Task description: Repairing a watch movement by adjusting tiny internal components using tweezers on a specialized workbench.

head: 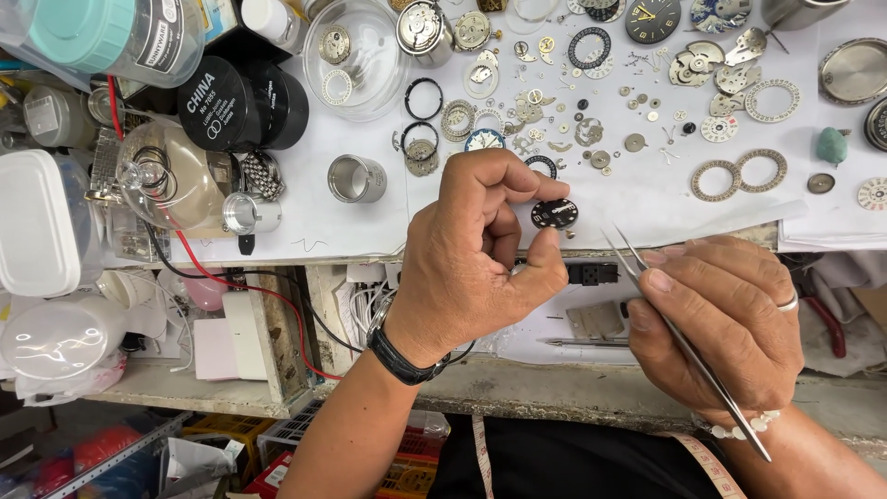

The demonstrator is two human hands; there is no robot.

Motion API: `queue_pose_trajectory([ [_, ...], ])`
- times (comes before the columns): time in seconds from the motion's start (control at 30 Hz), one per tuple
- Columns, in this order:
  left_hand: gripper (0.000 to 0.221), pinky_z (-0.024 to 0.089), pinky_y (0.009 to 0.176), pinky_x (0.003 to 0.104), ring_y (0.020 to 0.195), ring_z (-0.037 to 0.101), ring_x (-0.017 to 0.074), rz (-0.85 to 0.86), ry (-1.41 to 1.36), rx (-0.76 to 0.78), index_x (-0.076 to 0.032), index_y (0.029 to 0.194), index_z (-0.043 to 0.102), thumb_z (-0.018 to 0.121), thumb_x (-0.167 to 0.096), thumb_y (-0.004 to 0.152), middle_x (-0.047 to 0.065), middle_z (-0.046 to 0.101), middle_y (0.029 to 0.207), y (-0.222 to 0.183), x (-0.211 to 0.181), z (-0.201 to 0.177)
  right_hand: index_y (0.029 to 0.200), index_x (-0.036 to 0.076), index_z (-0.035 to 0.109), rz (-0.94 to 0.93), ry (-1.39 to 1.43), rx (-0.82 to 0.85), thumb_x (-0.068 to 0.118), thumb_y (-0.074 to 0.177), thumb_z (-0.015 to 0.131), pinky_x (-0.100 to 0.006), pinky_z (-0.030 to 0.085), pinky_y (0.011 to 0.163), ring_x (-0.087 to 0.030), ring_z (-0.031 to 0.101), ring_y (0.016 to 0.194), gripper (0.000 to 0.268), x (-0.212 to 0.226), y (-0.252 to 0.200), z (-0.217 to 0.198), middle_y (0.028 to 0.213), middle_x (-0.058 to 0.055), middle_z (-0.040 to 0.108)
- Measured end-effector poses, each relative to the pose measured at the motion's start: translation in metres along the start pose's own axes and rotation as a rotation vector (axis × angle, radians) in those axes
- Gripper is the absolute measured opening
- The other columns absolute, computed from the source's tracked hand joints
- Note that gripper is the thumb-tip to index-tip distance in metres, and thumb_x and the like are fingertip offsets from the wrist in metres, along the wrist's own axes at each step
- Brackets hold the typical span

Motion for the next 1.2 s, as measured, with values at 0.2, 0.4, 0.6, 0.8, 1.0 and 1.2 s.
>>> queue_pose_trajectory([
  [0.2,0.058,0.039,0.047,0.022,0.050,0.042,0.0050,0.086,-0.014,-0.069,-0.009,0.120,0.042,0.088,-0.010,0.085,-0.004,0.073,0.102,-0.007,0.008,0.001,0.119,-0.009,0.058,0.099,-0.089,0.090,0.004,0.107,0.052,-0.050,0.055,0.084,-0.043,0.066,0.089,0.018,0.017,0.016,-0.012,0.101,-0.032,0.069],
  [0.4,0.057,0.042,0.051,0.023,0.050,0.042,0.0061,0.193,-0.059,-0.112,-0.010,0.119,0.039,0.087,-0.013,0.089,0.002,0.073,0.113,-0.012,0.015,0.000,0.113,0.007,0.076,0.105,-0.335,0.219,0.012,0.102,0.093,-0.045,0.049,0.090,-0.035,0.055,0.094,0.021,0.009,0.031,0.001,0.101,-0.016,0.058],
  [0.6,0.053,0.045,0.054,0.020,0.050,0.041,0.0046,0.175,-0.087,-0.078,-0.010,0.117,0.041,0.086,-0.010,0.089,0.003,0.072,0.116,-0.013,0.016,-0.002,0.111,0.006,0.079,0.100,-0.320,0.242,0.009,0.104,0.084,-0.044,0.048,0.084,-0.037,0.053,0.094,0.009,0.008,0.034,0.010,0.101,-0.017,0.059],
  [0.8,0.055,0.048,0.056,0.021,0.053,0.044,0.0046,0.182,-0.032,-0.096,-0.012,0.120,0.045,0.089,-0.010,0.088,-0.009,0.068,0.115,-0.017,0.022,0.000,0.111,0.005,0.078,0.115,-0.378,0.238,0.014,0.107,0.074,-0.045,0.046,0.084,-0.037,0.052,0.090,0.010,0.006,0.028,0.014,0.097,-0.017,0.056],
  [1.0,0.050,0.046,0.053,0.021,0.052,0.042,0.0043,0.188,-0.031,-0.108,-0.011,0.118,0.047,0.087,-0.009,0.088,-0.010,0.067,0.104,-0.015,0.020,-0.001,0.108,0.005,0.078,0.106,-0.397,0.250,0.014,0.107,0.072,-0.043,0.045,0.081,-0.037,0.050,0.090,0.011,0.004,0.028,0.017,0.098,-0.016,0.055],
  [1.2,0.051,0.048,0.056,0.021,0.054,0.043,0.0026,0.160,-0.027,-0.113,-0.011,0.117,0.046,0.087,-0.010,0.087,-0.010,0.068,0.112,-0.015,0.020,-0.001,0.117,0.005,0.073,0.106,-0.384,0.246,0.014,0.105,0.080,-0.049,0.046,0.092,-0.038,0.053,0.094,0.017,0.003,0.024,0.012,0.102,-0.018,0.056],
])
Point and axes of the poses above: each hand's wrist, its own y-axis towards the middle knuckle, its own z-axis out of the palm, x = y × z, the point moved 3 cm from there along y, towards the middle knuckle
